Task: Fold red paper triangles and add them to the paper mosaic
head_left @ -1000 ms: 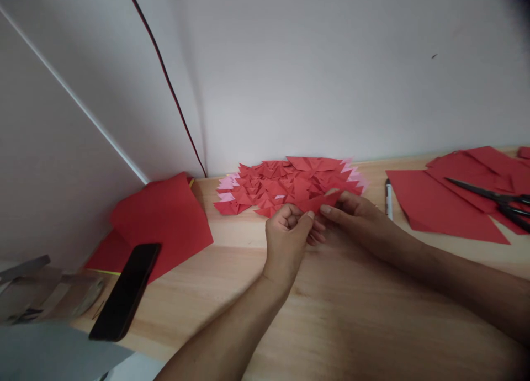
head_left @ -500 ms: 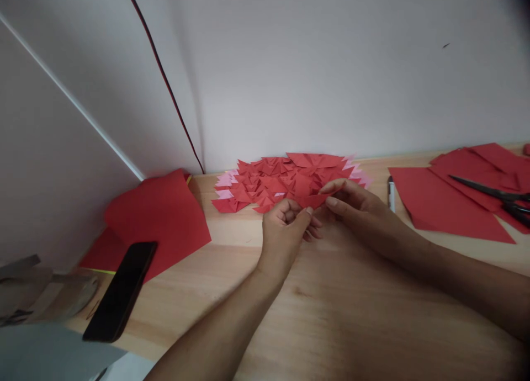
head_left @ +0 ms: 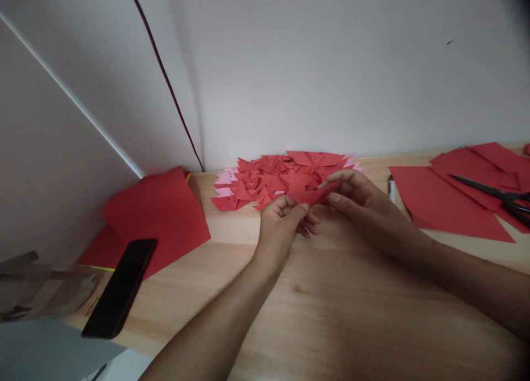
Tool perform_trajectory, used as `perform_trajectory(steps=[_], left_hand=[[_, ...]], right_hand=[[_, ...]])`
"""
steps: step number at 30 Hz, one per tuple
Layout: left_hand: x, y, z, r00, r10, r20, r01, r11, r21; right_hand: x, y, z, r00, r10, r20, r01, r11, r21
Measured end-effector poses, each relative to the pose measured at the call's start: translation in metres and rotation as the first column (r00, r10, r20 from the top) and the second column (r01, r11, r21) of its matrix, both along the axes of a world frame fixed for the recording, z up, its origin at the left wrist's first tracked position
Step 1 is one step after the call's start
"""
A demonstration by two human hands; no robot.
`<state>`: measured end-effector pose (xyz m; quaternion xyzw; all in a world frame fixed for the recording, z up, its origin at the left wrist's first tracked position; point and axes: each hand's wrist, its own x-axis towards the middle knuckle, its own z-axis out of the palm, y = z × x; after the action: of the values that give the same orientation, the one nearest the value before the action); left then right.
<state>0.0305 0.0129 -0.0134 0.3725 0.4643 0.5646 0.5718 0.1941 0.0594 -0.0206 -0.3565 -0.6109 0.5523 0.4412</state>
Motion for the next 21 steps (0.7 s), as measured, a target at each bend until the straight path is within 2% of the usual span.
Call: perform_trajectory(steps=[2, 6, 10, 16, 21], left_hand=[[-0.0010, 0.0009, -0.0003, 1.000, 0.005, 0.003, -0.005, 1.000, -0.005], [-0.0018, 0.0022, 0.0010, 0.996, 0.088, 0.033, -0.089, 0.995, 0.034], [-0.0028, 0.0041, 0.0014, 0.990, 0.083, 0.114, -0.088, 0.996, 0.035], [-0.0038, 0.0049, 0.0011, 0.976, 0.082, 0.203, -0.084, 0.996, 0.001], [-0.0027, 0.0041, 0.0015, 0.969, 0.078, 0.235, -0.078, 0.997, -0.012]], right_hand=[[0.0005, -0.0018, 0.0029, 1.000, 0.008, 0.002, -0.008, 0.999, 0.035], [0.0014, -0.0053, 0.0018, 0.995, -0.012, 0.102, -0.008, 0.981, 0.194], [0.0018, -0.0057, -0.0026, 0.987, -0.065, 0.146, 0.018, 0.953, 0.304], [0.0040, -0.0031, -0.0057, 0.987, -0.108, 0.120, 0.057, 0.928, 0.367], [0.0045, -0.0036, -0.0032, 0.959, -0.186, 0.212, 0.068, 0.882, 0.466]])
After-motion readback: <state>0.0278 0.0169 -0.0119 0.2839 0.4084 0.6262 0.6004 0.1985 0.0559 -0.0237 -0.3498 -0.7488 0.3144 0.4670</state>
